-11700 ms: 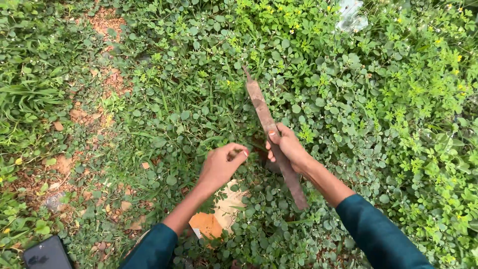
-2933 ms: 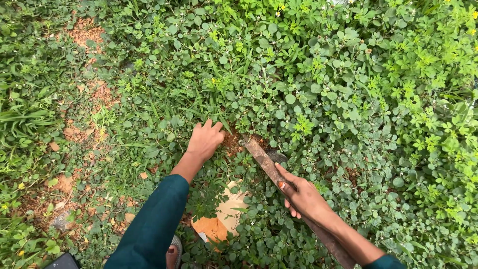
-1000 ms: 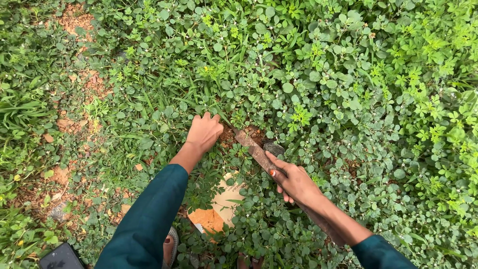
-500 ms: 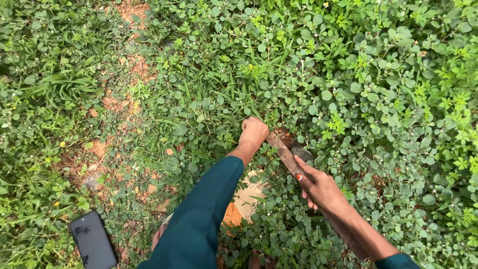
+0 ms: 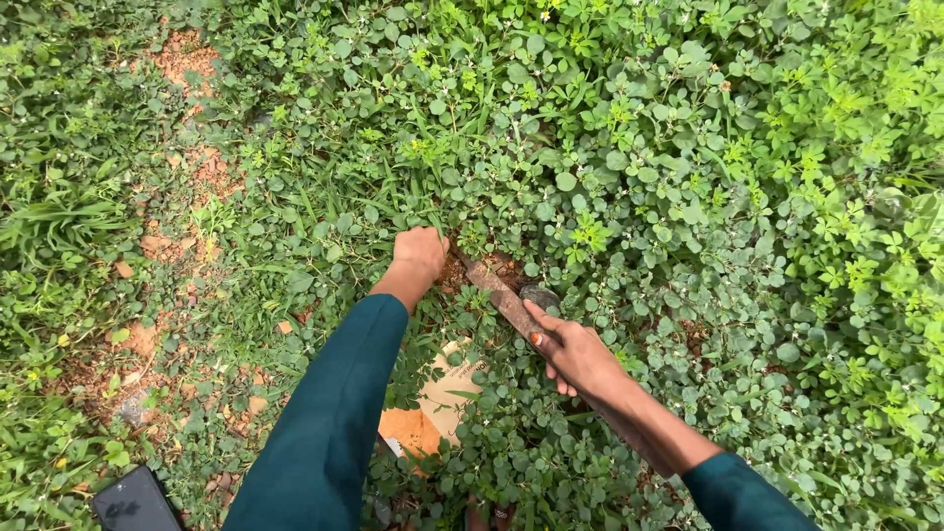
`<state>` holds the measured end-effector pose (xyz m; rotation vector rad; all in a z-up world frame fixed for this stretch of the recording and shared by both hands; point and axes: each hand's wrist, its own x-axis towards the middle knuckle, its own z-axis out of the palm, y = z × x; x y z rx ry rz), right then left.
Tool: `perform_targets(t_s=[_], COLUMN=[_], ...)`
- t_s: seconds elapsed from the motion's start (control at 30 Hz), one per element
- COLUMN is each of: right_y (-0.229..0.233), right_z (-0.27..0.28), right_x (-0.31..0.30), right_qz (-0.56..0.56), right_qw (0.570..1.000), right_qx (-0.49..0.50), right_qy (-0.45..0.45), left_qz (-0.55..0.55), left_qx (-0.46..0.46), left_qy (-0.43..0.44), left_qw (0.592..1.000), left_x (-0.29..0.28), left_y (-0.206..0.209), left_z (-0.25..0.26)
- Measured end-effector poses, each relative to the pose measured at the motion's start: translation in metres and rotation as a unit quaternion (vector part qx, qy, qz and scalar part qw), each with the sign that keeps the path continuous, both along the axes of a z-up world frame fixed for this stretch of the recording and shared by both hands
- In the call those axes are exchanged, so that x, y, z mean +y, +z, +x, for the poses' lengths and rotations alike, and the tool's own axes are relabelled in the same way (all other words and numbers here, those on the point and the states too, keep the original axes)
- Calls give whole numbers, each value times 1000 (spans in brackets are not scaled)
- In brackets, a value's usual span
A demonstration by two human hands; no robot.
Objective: Picking small plants and weeds from the ground while using a wooden stick to dig and pry them loose.
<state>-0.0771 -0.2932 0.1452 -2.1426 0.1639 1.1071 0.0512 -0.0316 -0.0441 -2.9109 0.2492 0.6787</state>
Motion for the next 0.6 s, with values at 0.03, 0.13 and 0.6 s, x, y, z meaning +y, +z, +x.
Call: perform_targets(t_s=[0.03, 0.13, 0.6], right_y=[1, 2, 7], right_z=[-1, -2, -2], right_x=[-1, -4, -25], right_qz=[1, 11, 62], right_qw=[1000, 1000, 997], right_qx=[-2, -3, 5], right_qy=[-2, -1, -39], left_qz=[1, -36, -183], left_qx=[-2, -12, -8], left_qy=[-2, 35, 112], left_qw=[1000, 999, 977], left_x=[3, 12, 89], left_y=[-7, -21, 121], left_z=[0, 2, 6])
